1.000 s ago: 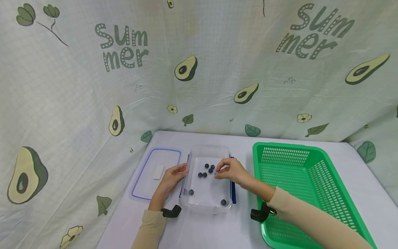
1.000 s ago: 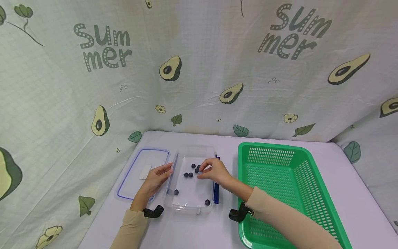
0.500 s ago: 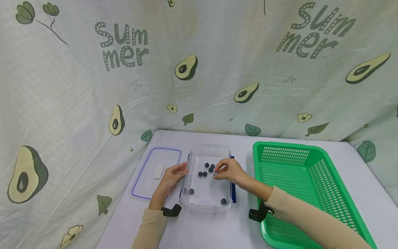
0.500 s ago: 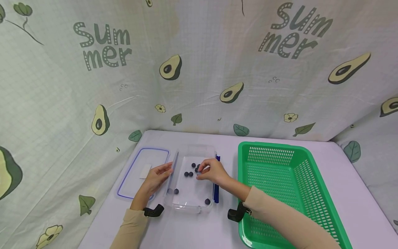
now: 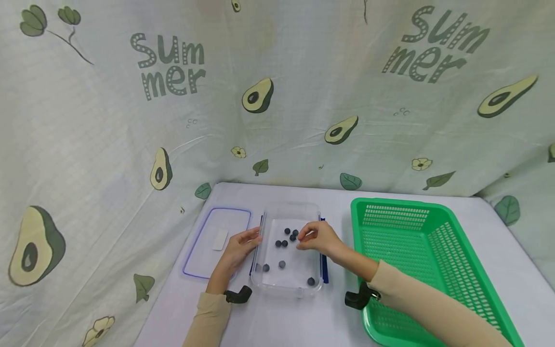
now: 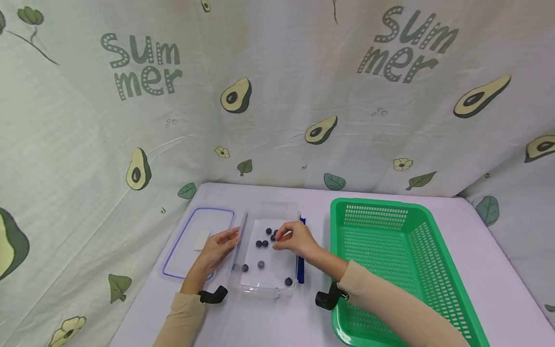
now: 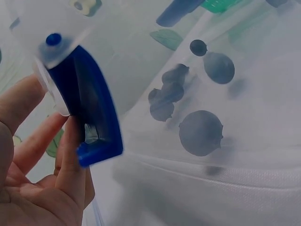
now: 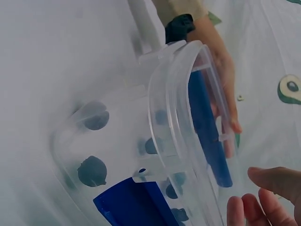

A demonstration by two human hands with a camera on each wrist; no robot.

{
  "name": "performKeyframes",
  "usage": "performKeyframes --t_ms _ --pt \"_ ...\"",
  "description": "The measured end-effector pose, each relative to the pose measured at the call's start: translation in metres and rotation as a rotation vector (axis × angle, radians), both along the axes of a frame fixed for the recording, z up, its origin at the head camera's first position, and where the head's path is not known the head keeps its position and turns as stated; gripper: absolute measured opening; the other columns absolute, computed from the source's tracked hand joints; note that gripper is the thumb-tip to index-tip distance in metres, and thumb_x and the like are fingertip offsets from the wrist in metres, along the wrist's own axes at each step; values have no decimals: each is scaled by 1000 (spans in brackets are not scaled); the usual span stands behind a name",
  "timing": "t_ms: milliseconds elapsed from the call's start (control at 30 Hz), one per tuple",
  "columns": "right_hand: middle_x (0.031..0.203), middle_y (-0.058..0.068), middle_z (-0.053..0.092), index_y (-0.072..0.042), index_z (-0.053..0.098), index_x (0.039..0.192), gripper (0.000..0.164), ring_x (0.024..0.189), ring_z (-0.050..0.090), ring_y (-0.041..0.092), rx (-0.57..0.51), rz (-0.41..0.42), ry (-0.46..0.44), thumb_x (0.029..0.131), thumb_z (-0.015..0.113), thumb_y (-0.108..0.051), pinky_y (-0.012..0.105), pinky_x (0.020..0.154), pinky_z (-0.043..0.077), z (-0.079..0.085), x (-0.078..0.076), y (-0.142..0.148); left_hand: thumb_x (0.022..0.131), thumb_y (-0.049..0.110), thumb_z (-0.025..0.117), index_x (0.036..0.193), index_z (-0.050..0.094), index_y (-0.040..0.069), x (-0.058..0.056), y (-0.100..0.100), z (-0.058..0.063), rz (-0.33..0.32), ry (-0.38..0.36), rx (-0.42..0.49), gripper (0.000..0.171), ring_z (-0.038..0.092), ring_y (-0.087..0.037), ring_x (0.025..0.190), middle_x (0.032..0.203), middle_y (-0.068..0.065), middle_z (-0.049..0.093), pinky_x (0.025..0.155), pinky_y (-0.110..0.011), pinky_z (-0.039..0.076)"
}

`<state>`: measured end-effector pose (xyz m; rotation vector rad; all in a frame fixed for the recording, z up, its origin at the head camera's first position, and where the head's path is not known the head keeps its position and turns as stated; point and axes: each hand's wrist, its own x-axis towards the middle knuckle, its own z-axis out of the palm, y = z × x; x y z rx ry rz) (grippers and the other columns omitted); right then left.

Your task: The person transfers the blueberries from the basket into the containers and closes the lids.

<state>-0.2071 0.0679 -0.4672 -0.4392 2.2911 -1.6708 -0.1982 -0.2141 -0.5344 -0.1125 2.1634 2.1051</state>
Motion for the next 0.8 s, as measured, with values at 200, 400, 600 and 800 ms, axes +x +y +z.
performKeyframes --t_ms 200,400,600,800 --pt "91 7 72 1 70 90 16 84 68 19 -32 -22 -10 81 82 -6 35 78 54 10 -3 4 90 19 77 133 63 4 2 -5 1 33 -3 -51 47 60 -18 109 124 -14 62 91 -22 50" --pt "93 9 72 3 71 96 19 86 68 20 -139 -47 -4 86 79 -11 37 85 54 24 -10 13 88 26 79 132 65 8 4 -14 1 80 64 -149 49 62 -22 111 122 -12 66 91 -24 51" --pt "96 14 72 7 68 104 28 92 68 34 -250 -88 16 89 77 -15 35 88 55 38 -13 39 87 22 80 131 65 5 9 -19 0 87 163 -146 50 66 -22 106 118 -15 68 88 -23 53" --pt "93 6 72 12 63 106 32 86 70 19 -269 -192 86 91 75 -14 31 85 57 46 -19 77 93 7 71 134 59 -4 12 -24 13 -2 354 -226 44 64 -35 110 122 -24 66 89 -22 53"
